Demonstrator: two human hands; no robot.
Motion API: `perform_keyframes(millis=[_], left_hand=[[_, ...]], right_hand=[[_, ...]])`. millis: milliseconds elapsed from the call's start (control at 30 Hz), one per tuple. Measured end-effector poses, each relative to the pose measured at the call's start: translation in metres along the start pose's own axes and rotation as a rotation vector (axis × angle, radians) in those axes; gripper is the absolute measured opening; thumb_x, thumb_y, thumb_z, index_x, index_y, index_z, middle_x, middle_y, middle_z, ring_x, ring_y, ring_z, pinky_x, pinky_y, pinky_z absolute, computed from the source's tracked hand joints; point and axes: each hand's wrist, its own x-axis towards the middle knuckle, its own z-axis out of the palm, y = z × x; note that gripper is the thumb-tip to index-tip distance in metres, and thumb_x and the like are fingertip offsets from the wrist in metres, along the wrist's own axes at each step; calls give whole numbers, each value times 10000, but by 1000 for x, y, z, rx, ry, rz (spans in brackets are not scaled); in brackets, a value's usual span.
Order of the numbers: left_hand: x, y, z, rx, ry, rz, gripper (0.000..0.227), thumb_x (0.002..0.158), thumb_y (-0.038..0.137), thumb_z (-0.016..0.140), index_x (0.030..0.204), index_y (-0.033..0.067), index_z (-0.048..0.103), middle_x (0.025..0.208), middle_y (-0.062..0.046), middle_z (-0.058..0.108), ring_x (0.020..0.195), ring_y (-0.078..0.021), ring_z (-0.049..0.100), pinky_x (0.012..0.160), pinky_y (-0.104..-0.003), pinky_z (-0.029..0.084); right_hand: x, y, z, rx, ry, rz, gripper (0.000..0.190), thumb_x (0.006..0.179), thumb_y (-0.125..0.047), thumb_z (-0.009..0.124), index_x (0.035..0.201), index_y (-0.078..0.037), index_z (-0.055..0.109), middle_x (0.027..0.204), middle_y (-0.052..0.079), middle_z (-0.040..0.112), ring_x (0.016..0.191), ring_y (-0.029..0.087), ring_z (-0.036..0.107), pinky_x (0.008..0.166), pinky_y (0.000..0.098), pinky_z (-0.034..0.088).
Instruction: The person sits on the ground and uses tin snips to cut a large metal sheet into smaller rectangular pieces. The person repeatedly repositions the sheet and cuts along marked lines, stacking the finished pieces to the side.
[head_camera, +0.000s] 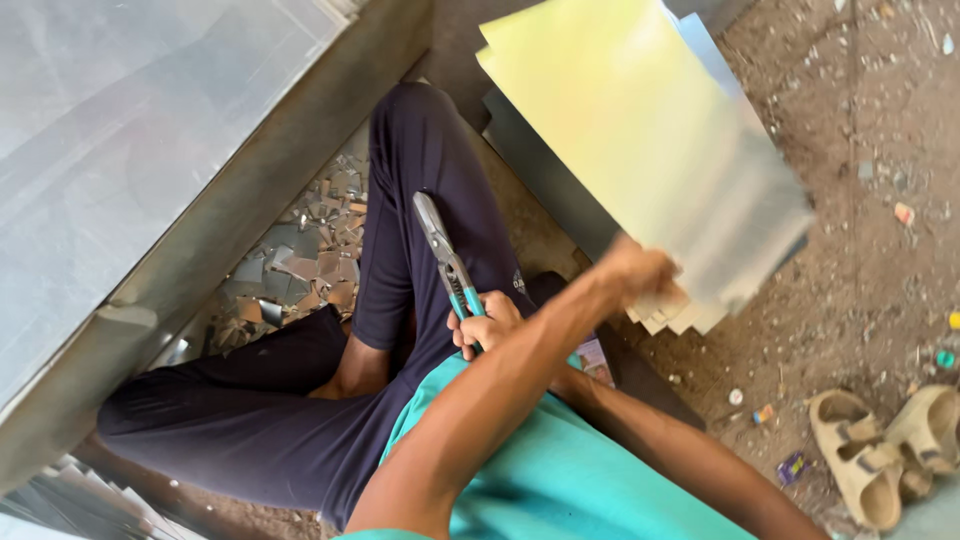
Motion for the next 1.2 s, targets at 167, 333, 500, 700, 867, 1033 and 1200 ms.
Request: perform_keyframes(millis=[167,333,500,700,867,1033,1200], left_hand=[[-66,-5,-39,507,-283,389,319,986,267,666,1169,10,713,1044,-149,759,747,-205,771,647,-322,621],[-247,51,-208,1304,1341,1212,254,873,208,780,1039,34,701,892,-155,694,745,-317,666,651,-425,542],[-370,53,-312,1311,2165,661,488,965,191,663,1307,-149,587,1307,-341,584,1250,-489,503,1072,-606,325],[-344,-23,-307,685,1771,364,375,1062,420,599,1239,103,694,1296,-120,700,1139,-315,645,1058,-435,444],[-401,-52,-337,509,2219,752,340,978,61,686,1301,-30,630,1274,-186,658,1131,-268,660,930,-320,576],[-425,-54,-385,755,2142,565,524,860,-105,589,1381,-141,546,1128,-181,671,1035,-313,642,929,-374,572],[-436,-27,-404,535,2108,522,355,866,68,727,1170,-73,609,960,-159,659,874,-252,657,809,-377,553]], right_hand=[[10,-16,-1,185,-102,132,201,725,-39,544,872,56,642,700,117,647,576,181,617,536,331,493],[19,-1,-2,130,-123,51,210,759,-49,552,900,73,649,716,133,668,575,202,643,577,332,538],[23,0,9,-6,-130,72,238,758,-63,563,911,75,683,733,130,696,589,199,666,586,338,565],[20,-20,26,-283,-146,-42,234,773,-49,534,909,89,666,721,142,687,590,192,648,574,325,538],[12,-32,37,-484,-237,-79,238,769,-32,543,924,80,684,728,131,699,594,176,646,575,312,538],[24,-29,42,-488,-245,-52,247,787,-48,545,937,82,692,740,137,711,598,182,649,585,321,548],[27,-31,46,-465,-235,-61,266,772,-53,551,949,87,692,742,139,718,599,185,660,586,327,562]])
